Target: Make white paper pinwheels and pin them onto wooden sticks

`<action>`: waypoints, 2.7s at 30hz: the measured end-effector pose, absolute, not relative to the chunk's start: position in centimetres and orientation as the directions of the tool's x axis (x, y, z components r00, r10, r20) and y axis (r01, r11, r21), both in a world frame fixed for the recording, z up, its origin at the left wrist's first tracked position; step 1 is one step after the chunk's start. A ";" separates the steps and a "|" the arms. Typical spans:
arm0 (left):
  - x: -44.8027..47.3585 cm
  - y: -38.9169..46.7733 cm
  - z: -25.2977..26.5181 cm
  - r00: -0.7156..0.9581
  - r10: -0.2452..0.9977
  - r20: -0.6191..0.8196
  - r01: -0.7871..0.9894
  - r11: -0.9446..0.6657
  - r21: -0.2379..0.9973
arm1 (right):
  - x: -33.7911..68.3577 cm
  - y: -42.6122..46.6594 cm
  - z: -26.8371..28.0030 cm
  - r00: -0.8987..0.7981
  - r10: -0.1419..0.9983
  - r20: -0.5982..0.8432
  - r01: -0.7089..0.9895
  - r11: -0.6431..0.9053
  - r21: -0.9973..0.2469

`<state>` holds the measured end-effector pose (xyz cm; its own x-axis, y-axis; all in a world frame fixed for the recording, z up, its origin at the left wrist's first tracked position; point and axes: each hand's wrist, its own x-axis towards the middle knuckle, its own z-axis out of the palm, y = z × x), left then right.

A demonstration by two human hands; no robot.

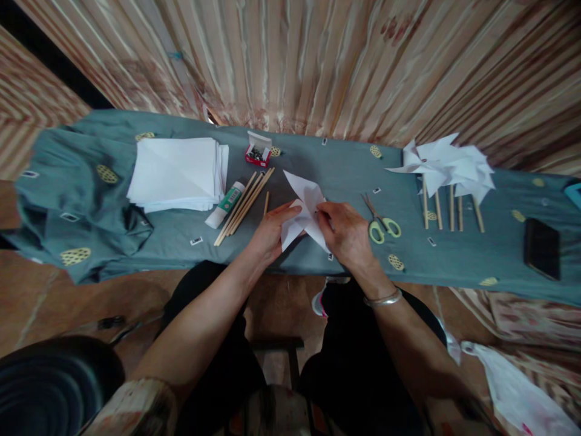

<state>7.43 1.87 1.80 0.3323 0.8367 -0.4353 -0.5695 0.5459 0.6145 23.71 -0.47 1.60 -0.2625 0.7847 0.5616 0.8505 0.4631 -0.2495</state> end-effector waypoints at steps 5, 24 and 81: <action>7.3 1.9 1.5 0.342 0.838 -0.426 -0.586 0.544 0.600 | 23.5 -0.5 1.6 -0.289 0.781 0.553 0.868 0.458 -0.193; 7.1 1.8 1.9 0.342 0.839 -0.423 -0.572 0.543 0.615 | 23.4 -0.6 1.9 -0.272 0.796 0.541 0.879 0.434 -0.197; 7.5 1.9 1.1 0.251 0.880 -0.403 -0.486 0.474 0.734 | 25.9 -0.2 1.8 -0.134 0.819 0.558 0.848 0.386 -0.363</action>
<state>7.49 1.89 1.07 0.2507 0.8802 -0.4030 -0.4857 0.4745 0.7341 25.89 -0.16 1.79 -0.1342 0.8189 0.5580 0.8482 0.3861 -0.3626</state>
